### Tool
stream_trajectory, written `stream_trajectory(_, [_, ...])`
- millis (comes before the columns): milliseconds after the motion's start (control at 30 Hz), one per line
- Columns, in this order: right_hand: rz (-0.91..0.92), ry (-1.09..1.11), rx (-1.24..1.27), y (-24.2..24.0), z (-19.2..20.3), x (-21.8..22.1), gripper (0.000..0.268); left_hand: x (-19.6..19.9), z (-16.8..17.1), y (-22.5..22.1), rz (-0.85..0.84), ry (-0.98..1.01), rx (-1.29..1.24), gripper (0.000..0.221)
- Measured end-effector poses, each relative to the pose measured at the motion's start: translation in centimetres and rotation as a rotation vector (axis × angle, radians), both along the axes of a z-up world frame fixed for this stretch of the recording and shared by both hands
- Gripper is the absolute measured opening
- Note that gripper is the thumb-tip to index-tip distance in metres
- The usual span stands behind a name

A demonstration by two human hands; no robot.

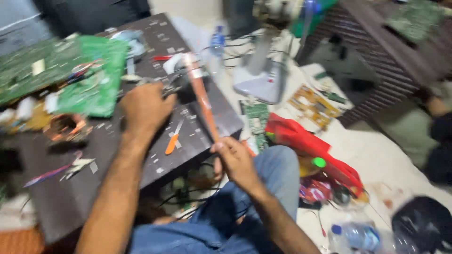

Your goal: Cutting a small metal rod using a manual saw blade among electronic components.

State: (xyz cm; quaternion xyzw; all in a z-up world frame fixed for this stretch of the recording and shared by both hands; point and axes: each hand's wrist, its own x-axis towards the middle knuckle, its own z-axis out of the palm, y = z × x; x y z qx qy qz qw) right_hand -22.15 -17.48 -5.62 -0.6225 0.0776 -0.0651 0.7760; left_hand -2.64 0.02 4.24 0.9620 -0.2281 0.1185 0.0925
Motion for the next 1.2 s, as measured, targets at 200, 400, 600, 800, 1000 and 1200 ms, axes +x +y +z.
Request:
stream_trajectory(200, [-0.037, -0.035, -0.372, 1.4, 4.0, -1.8, 0.027, 0.0, -0.4, 0.1, 0.024, 0.008, -0.047, 0.035])
stream_trajectory(400, [0.116, 0.124, 0.004, 0.7, 5.1, -2.3, 0.026, 0.1, -1.4, 0.0, 0.041, -0.080, 0.006, 0.039])
stream_trajectory(600, [-0.048, 0.036, 0.067, -3.5, 1.9, -6.8, 0.027, -0.8, -0.7, 0.4, -0.121, -0.086, -0.334, 0.041])
stream_trajectory(800, [-0.361, 0.208, -0.073, -10.3, -3.2, -11.3, 0.019, -0.4, -0.6, 0.7, -0.121, -0.004, -0.419, 0.034])
stream_trajectory(1000, [-0.373, 0.342, -0.150, -13.0, -6.9, -15.3, 0.027, 0.6, 1.1, 0.7, -0.293, 0.061, -0.502, 0.027])
stream_trajectory(1200, [-0.364, 0.225, -0.160, -14.1, -11.4, -15.2, 0.026, 1.9, 0.6, 2.3, -0.363, 0.194, -0.592, 0.028])
